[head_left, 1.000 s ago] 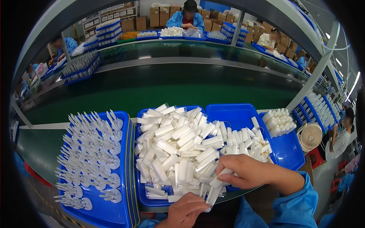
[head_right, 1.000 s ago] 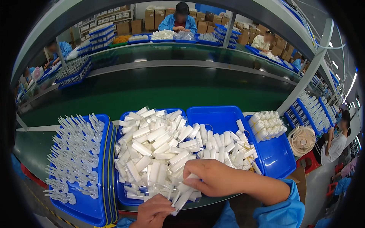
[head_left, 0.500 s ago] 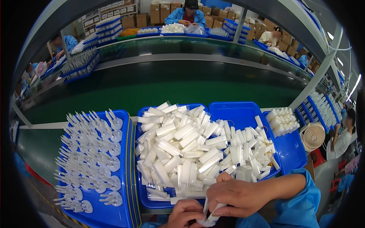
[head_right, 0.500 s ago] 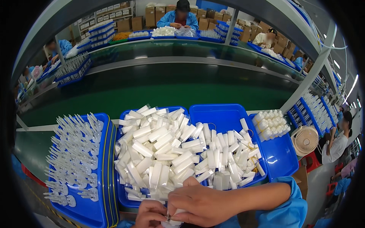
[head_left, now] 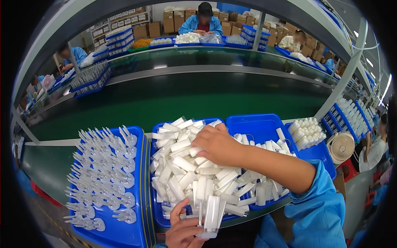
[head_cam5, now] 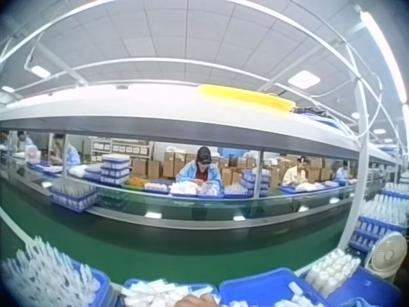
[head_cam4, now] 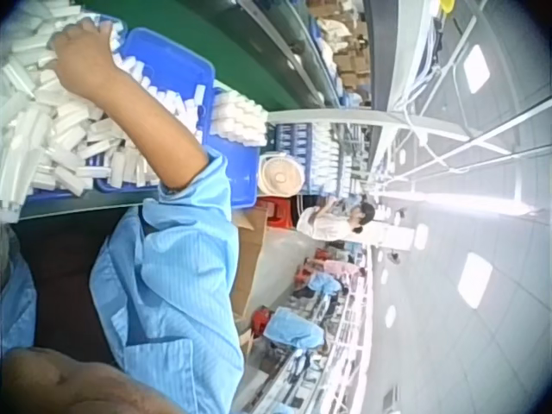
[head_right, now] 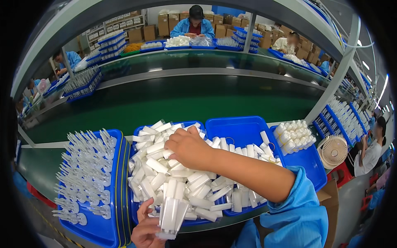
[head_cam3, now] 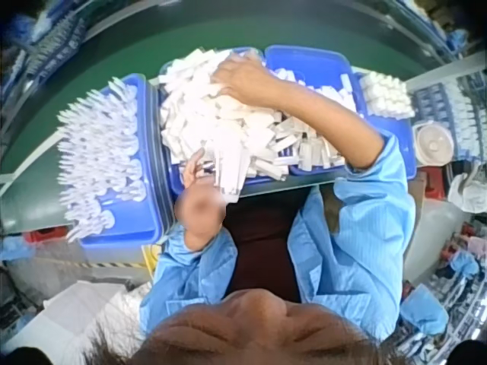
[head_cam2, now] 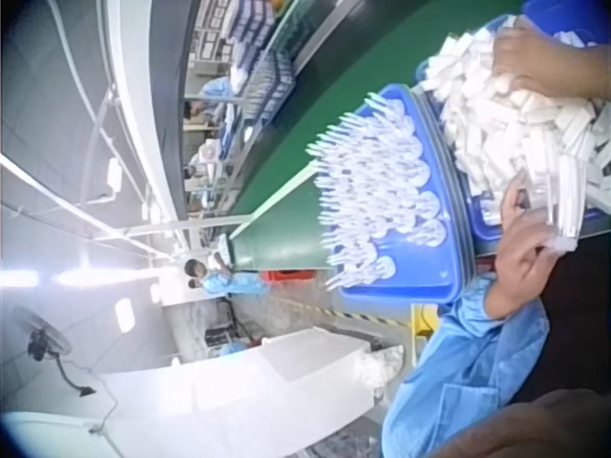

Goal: Assembling small white plastic components by inserting one into another in an industrial production setting.

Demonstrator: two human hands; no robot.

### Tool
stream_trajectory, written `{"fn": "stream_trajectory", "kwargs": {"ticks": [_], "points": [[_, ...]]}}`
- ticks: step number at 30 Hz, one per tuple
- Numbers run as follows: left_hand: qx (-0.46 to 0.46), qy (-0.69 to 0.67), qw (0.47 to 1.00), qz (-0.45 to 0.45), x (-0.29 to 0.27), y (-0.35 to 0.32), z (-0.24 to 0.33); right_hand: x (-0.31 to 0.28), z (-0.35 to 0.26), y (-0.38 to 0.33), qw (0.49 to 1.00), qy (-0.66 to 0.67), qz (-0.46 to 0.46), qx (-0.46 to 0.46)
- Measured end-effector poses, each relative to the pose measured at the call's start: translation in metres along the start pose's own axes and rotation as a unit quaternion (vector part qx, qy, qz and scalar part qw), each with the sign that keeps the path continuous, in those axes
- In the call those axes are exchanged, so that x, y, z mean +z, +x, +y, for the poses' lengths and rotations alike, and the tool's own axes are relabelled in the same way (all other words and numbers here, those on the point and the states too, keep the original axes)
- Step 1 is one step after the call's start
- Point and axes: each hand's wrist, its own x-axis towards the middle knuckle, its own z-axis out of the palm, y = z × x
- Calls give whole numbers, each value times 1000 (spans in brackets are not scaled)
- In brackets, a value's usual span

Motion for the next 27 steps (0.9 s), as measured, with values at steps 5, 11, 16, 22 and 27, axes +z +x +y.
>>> {"fn": "stream_trajectory", "kwargs": {"ticks": [5, 11, 16, 22, 27], "points": [[-35, 14, 999, 4, -1, -5, 7, -21, -7, -18, 986, 154, 52, 41], [30, 44, 999, -10, 8, -8, -8, -53, -37, -55, 813, 542, -51, 206], [39, 47, 998, -34, 16, -6, -9, -59, -49, -82, 616, 742, -84, 252], [36, 45, 996, -65, 17, -7, -7, -56, -50, -91, 545, 796, -91, 246], [38, 42, 996, -67, 19, -7, -7, -58, -51, -90, 567, 779, -90, 251]]}}
